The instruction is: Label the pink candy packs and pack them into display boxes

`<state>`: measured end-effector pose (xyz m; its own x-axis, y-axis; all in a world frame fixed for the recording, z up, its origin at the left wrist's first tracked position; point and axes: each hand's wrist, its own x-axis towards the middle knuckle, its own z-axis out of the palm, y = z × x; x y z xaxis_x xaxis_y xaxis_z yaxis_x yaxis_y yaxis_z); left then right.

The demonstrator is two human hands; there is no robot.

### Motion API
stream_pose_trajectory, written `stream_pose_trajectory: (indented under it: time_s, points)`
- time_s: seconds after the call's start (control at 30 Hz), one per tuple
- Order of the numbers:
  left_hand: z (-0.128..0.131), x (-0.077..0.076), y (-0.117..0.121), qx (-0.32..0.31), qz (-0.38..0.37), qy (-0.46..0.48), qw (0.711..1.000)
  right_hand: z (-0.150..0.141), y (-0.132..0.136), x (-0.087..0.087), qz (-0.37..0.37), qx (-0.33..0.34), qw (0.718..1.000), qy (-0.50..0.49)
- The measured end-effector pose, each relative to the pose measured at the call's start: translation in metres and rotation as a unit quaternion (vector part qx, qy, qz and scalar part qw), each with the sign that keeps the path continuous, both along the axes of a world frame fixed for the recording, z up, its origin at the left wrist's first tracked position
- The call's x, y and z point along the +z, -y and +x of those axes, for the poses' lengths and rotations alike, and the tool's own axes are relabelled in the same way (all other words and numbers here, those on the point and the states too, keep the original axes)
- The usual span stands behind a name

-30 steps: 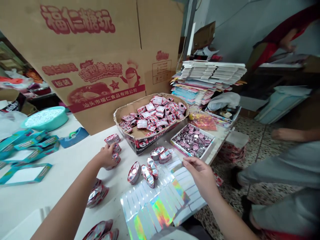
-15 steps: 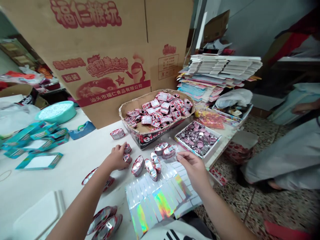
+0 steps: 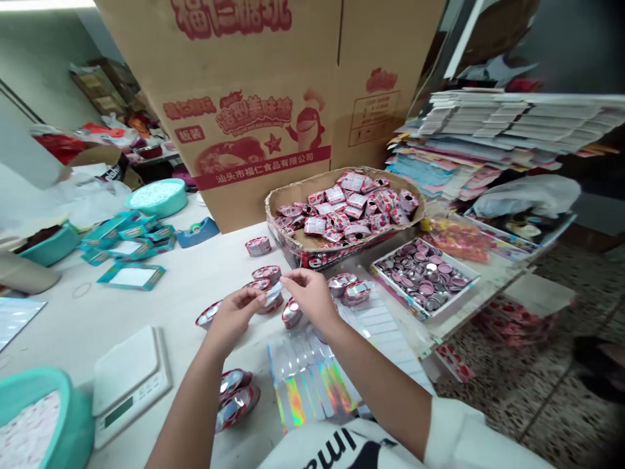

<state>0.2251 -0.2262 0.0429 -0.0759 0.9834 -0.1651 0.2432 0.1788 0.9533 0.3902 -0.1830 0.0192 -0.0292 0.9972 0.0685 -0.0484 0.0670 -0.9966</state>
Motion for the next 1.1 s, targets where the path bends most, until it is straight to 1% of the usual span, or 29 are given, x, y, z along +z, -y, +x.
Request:
stream_pose_trajectory:
  time_s: [0.03, 0.1, 0.23, 0.4, 0.57, 0.7, 0.93, 1.03, 1.1]
  points:
    - [-0.006, -0.004, -0.002, 0.014, -0.001, -0.004, 1.0, -0.007, -0.003, -0.002, -0.002, 0.004, 1.0, 0.003]
    - [-0.018, -0.011, -0.006, 0.012, -0.013, -0.039, 0.999, -0.017, -0.008, -0.006, -0.002, 0.012, 1.0, 0.028]
    - [-0.035, -0.025, -0.019, 0.0, -0.024, -0.154, 0.988, -0.031, -0.019, -0.022, 0.005, 0.013, 0.991, 0.134]
    - [-0.037, -0.032, -0.04, 0.018, -0.057, -0.259, 0.964, -0.039, -0.031, -0.044, 0.002, 0.009, 0.972, 0.234]
    - [-0.035, -0.038, -0.048, 0.03, -0.067, -0.356, 0.932, -0.042, -0.035, -0.056, 0.001, 0.014, 0.954, 0.299]
    - [-0.034, -0.046, -0.049, 0.033, -0.072, -0.396, 0.915, -0.043, -0.035, -0.06, 0.017, 0.014, 0.945, 0.326]
    - [-0.033, -0.054, -0.054, 0.022, -0.09, -0.443, 0.892, -0.045, -0.032, -0.059, 0.037, 0.008, 0.931, 0.362]
    - [-0.034, -0.05, -0.058, 0.011, -0.108, -0.466, 0.878, -0.045, -0.037, -0.059, 0.027, 0.027, 0.929, 0.368]
    - [-0.033, -0.041, -0.059, -0.003, -0.11, -0.486, 0.867, -0.043, -0.039, -0.056, 0.013, 0.042, 0.928, 0.37]
